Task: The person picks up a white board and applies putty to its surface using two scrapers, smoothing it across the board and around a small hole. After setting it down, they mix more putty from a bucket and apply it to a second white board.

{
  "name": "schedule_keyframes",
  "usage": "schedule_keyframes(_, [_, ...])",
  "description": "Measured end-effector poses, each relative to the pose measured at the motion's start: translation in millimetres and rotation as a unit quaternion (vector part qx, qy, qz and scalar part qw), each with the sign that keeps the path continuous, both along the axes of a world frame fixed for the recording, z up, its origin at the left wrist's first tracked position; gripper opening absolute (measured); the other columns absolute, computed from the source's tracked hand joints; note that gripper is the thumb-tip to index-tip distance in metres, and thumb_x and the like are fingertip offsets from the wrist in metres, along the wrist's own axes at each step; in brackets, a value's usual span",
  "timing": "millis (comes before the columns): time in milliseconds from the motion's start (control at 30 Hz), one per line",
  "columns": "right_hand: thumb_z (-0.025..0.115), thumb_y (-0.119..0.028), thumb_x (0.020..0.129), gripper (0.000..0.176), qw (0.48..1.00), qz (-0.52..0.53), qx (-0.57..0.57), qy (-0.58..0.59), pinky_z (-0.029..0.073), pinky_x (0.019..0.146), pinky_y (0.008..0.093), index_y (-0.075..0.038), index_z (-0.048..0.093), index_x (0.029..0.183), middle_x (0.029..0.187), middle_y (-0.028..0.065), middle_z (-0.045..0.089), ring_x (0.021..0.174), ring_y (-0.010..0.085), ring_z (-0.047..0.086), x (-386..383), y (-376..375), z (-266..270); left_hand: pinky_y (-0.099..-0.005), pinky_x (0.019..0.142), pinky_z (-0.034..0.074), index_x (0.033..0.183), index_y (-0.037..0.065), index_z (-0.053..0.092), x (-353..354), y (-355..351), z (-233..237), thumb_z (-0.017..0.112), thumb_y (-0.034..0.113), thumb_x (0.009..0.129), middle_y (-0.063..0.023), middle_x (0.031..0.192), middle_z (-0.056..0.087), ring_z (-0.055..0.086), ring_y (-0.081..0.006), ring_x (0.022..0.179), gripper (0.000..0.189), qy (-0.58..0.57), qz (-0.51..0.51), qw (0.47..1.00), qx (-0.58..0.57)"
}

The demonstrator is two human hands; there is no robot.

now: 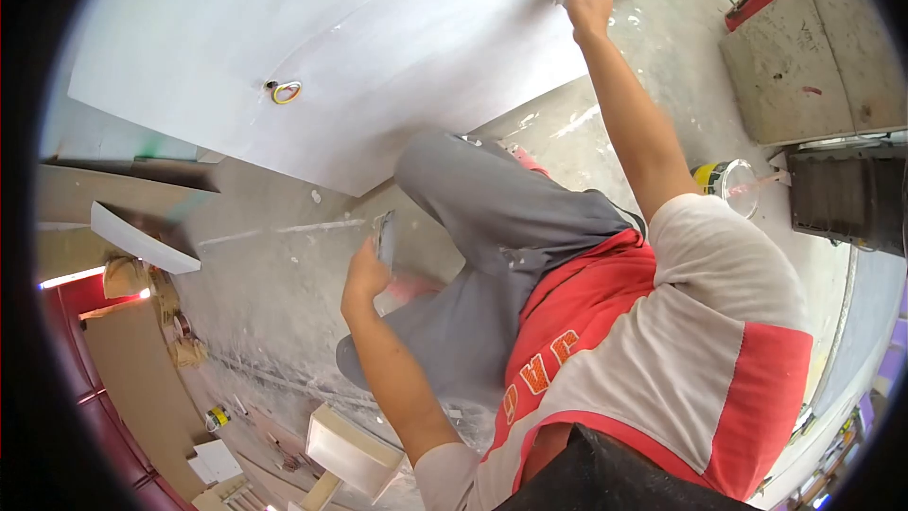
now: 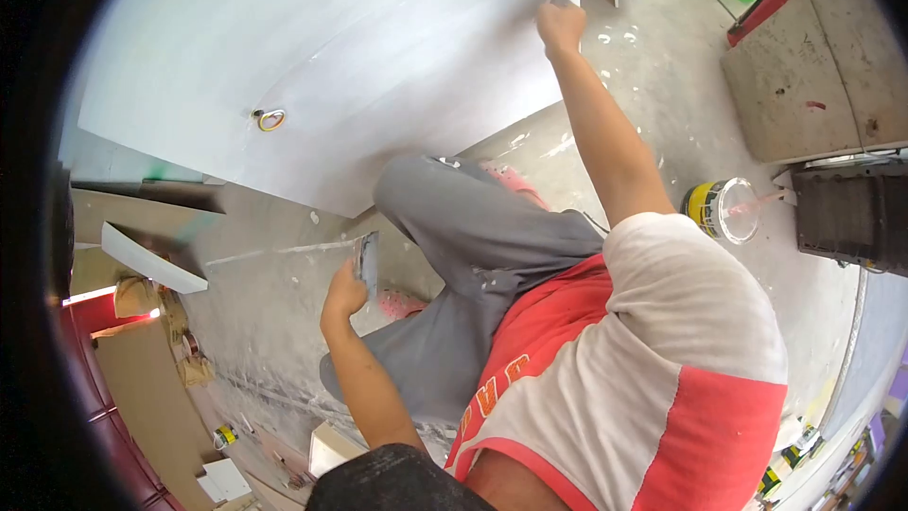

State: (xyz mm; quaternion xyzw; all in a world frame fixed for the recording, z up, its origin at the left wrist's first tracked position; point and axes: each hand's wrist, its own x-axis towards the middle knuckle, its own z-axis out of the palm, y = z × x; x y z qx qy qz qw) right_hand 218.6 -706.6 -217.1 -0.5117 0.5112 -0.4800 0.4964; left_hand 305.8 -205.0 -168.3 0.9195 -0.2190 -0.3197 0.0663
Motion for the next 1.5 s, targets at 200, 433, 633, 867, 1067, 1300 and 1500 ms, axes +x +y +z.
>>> schedule_keyframes(200, [0.055, -0.002, 0.071, 0.023, 0.954, -0.108, 0.167, -0.223, 0.048, 0.065, 0.0342, 0.009, 0.059, 0.091, 0.084, 0.0138, 0.062, 0.074, 0.0215, 0.061, -23.2, -36.8, -60.1, -0.0454, 0.093, 0.04, 0.119, -0.005, 0.049, 11.5, 14.3, -15.1, 0.043, 0.0, 0.073, -0.034, 0.112, 0.055, 0.051, -0.0462, 0.11, 0.047, -0.02, 0.013, 1.0, -0.007])
schedule_keyframes(433, [0.06, 0.005, 0.072, 0.019, 0.954, -0.103, 0.154, -0.237, 0.052, 0.065, 0.0375, 0.012, 0.055, 0.089, 0.084, 0.014, 0.06, 0.074, 0.023, 0.062, -8.6, -41.6, -47.8, -0.0475, 0.092, 0.041, 0.121, -0.003, 0.048, 18.6, 5.9, -13.8, 0.043, 0.001, 0.074, -0.0354, 0.109, 0.055, 0.051, -0.0484, 0.108, 0.048, -0.005, 0.016, 1.0, 0.011])
schedule_keyframes(633, [0.06, 0.002, 0.071, 0.018, 0.965, -0.029, 0.076, -0.25, 0.046, 0.065, 0.0308, 0.01, 0.058, 0.087, 0.081, 0.0102, 0.061, 0.072, 0.0177, 0.058, 8.6, -13.3, -23.9, -0.048, 0.091, 0.041, 0.123, -0.002, 0.047, 23.8, -1.8, 3.7, 0.043, 0.0, 0.075, -0.0347, 0.108, 0.056, 0.051, -0.0485, 0.107, 0.048, -0.015, 0.016, 1.0, 0.017])
schedule_keyframes(867, [0.062, -0.002, 0.069, 0.019, 0.981, 0.063, -0.022, -0.18, 0.044, 0.063, 0.0285, 0.008, 0.059, 0.085, 0.072, 0.0081, 0.059, 0.068, 0.0166, 0.058, 49.1, 53.3, 23.7, -0.0466, 0.091, 0.042, 0.128, 0.001, 0.045, 28.4, 27.4, -12.6, 0.043, -0.002, 0.075, -0.0304, 0.114, 0.056, 0.052, -0.0434, 0.11, 0.053, -0.039, 0.005, 0.996, -0.085])
schedule_keyframes(1067, [0.058, -0.011, 0.074, 0.024, 0.982, 0.088, -0.163, -0.024, 0.045, 0.069, 0.0303, 0.007, 0.061, 0.088, 0.091, 0.0168, 0.061, 0.078, 0.0219, 0.058, 100.4, 125.9, 50.1, -0.0447, 0.094, 0.041, 0.129, 0.0, 0.045, 20.1, 30.0, 6.7, 0.041, -0.001, 0.079, -0.0274, 0.117, 0.056, 0.051, -0.0404, 0.114, 0.05, -0.043, 0.026, 0.996, -0.08])
schedule_keyframes(1300, [0.057, -0.008, 0.069, 0.036, 0.886, 0.139, -0.44, 0.055, 0.047, 0.074, 0.0348, -0.004, 0.067, 0.103, 0.089, 0.0154, 0.055, 0.085, 0.0272, 0.055, 159.5, 199.2, 54.8, -0.0475, 0.09, 0.043, 0.125, 0.0, 0.047, 16.1, 40.1, 19.7, 0.043, 0.001, 0.083, -0.0263, 0.11, 0.059, 0.055, -0.0409, 0.106, 0.042, -0.047, 0.061, 0.993, -0.087])
schedule_keyframes(1500, [0.061, -0.005, 0.064, 0.047, 0.83, 0.142, -0.53, 0.099, 0.046, 0.071, 0.0386, 0.002, 0.063, 0.11, 0.09, 0.0169, 0.054, 0.087, 0.0325, 0.053, 201.5, 247.7, 55.2, -0.0489, 0.085, 0.045, 0.12, 0.001, 0.048, 12.9, 46.6, 18.2, 0.045, 0.003, 0.084, -0.0259, 0.102, 0.062, 0.057, -0.0415, 0.1, 0.036, -0.08, 0.053, 0.991, -0.094])
